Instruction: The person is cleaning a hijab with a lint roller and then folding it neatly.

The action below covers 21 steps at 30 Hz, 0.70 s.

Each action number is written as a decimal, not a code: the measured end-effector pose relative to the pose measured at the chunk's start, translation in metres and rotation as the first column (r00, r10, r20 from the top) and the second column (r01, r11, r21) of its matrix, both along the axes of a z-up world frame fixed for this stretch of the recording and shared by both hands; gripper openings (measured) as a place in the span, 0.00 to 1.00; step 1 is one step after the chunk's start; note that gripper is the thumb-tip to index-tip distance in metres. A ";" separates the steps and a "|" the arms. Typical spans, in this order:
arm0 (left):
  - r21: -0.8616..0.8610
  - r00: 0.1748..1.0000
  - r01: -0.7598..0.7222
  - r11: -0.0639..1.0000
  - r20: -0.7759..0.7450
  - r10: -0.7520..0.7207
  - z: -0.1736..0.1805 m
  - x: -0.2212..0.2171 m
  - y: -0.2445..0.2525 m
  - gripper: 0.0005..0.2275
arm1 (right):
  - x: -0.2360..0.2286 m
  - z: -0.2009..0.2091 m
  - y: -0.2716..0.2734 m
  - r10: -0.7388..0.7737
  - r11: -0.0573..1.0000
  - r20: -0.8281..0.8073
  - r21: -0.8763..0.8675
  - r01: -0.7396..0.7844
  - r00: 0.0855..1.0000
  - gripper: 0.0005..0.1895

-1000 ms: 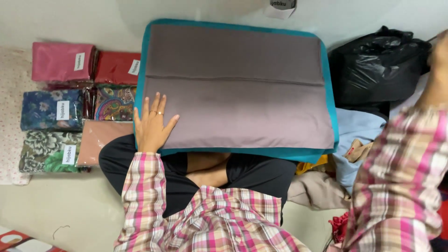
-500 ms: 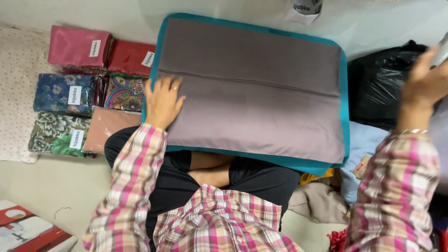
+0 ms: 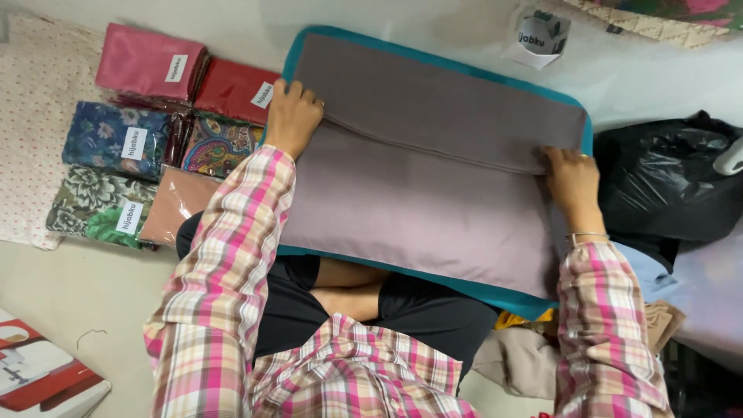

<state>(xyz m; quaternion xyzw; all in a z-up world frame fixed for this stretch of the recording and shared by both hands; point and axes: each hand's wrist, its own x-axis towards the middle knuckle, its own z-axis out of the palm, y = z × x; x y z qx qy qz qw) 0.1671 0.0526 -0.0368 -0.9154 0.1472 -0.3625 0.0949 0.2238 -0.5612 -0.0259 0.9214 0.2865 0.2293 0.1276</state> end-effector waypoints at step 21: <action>-0.020 0.960 -0.080 0.997 -0.272 0.072 -0.015 -0.039 0.018 0.16 | -0.066 0.015 -0.042 0.048 0.988 -0.028 0.148 -0.043 0.998 0.28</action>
